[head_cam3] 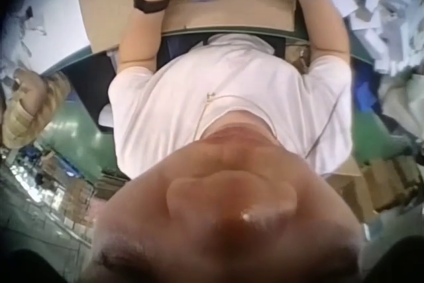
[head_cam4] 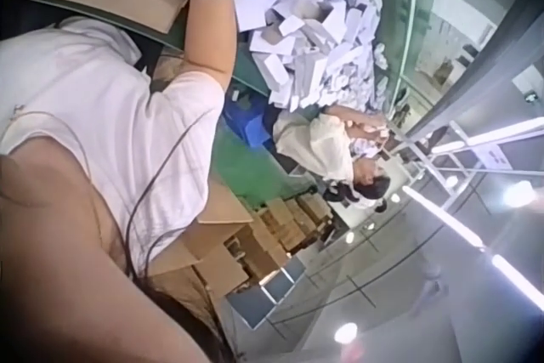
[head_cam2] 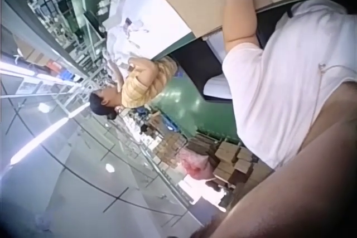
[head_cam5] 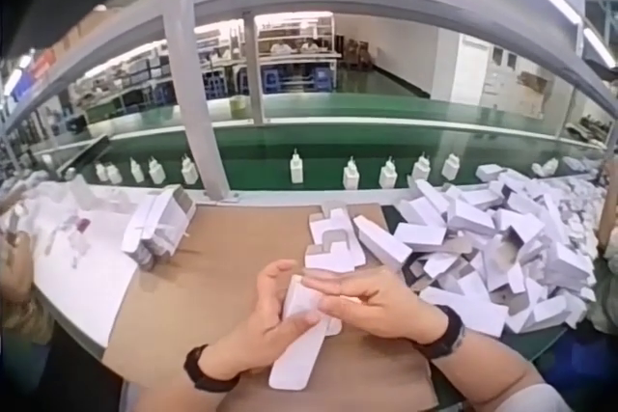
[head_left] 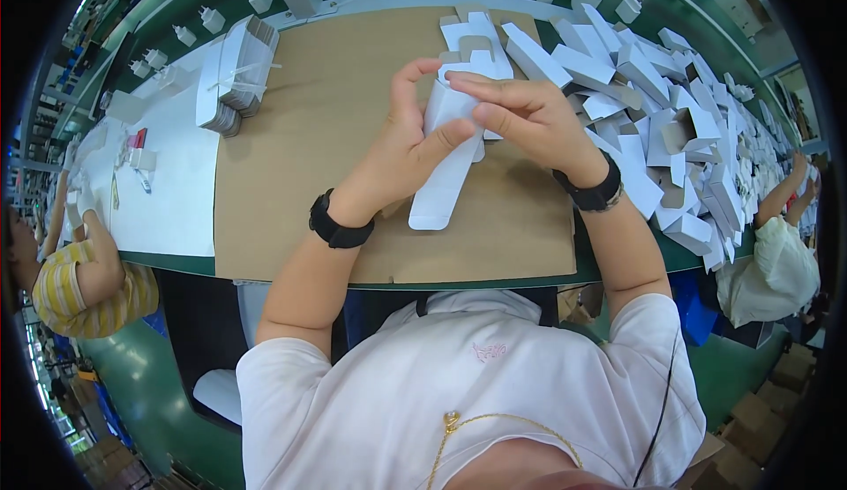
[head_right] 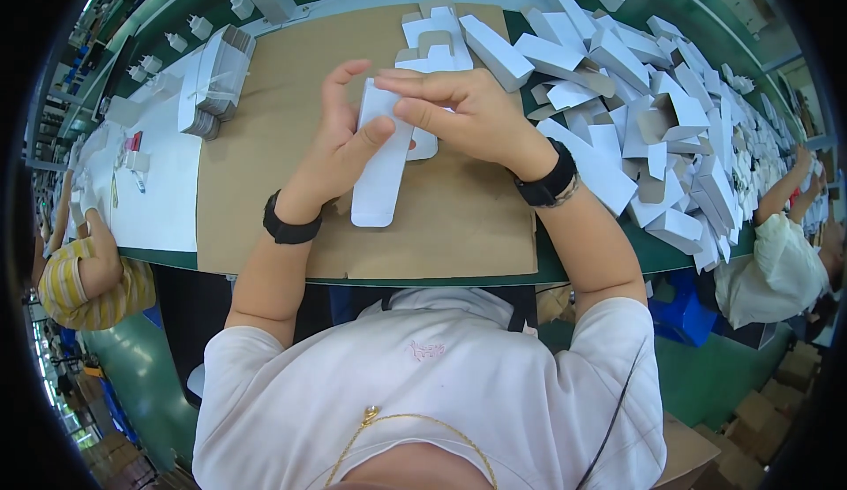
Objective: The person picks up flat cardboard boxes from a stack, folds them by hand into a rectangular shape, and places the assembled boxes onto a pile on the table.
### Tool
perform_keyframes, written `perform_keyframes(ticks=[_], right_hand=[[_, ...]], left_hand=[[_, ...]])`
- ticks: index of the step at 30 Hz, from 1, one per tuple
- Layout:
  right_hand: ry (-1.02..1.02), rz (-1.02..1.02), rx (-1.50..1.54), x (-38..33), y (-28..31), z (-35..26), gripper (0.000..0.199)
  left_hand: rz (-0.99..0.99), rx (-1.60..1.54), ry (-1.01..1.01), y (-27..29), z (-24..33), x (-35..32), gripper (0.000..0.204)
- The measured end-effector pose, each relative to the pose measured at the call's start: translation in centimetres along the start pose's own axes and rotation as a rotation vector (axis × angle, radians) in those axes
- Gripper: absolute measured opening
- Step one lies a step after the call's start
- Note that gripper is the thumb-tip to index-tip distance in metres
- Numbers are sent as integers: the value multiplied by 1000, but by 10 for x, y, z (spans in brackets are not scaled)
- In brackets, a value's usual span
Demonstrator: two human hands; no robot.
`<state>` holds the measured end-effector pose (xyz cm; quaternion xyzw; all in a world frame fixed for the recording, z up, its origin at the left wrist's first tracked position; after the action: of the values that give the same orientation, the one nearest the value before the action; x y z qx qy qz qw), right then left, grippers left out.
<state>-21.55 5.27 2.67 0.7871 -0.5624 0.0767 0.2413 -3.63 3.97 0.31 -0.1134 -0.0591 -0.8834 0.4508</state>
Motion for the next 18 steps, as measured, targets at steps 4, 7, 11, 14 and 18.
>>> perform_keyframes(ticks=[4,7,11,14,18], right_hand=[[-235,15,-246,2,23,-27,30],[88,760,-474,-21,104,-69,29],[179,1056,-1150,-36,148,-76,25],[-154,488,-660,0,70,-12,35],[-309,78,-840,3,2,21,35]], left_hand=[[18,-137,53,4,0,-7,64],[156,97,11,16,-3,-1,54],[212,615,247,15,-1,6,42],[223,624,187,19,-17,1,39],[117,606,78,12,-44,3,38]])
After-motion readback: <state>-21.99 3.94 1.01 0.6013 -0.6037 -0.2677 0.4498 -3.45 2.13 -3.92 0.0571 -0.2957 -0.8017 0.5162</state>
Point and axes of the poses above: each hand's wrist, its own x-axis towards the middle knuckle, its own y-axis out of the back of the hand, z = x × y, the point moved 1 cm from there along x, towards the middle knuckle, and after that the axes turned 1 degree about z, right-handed, at the moved point
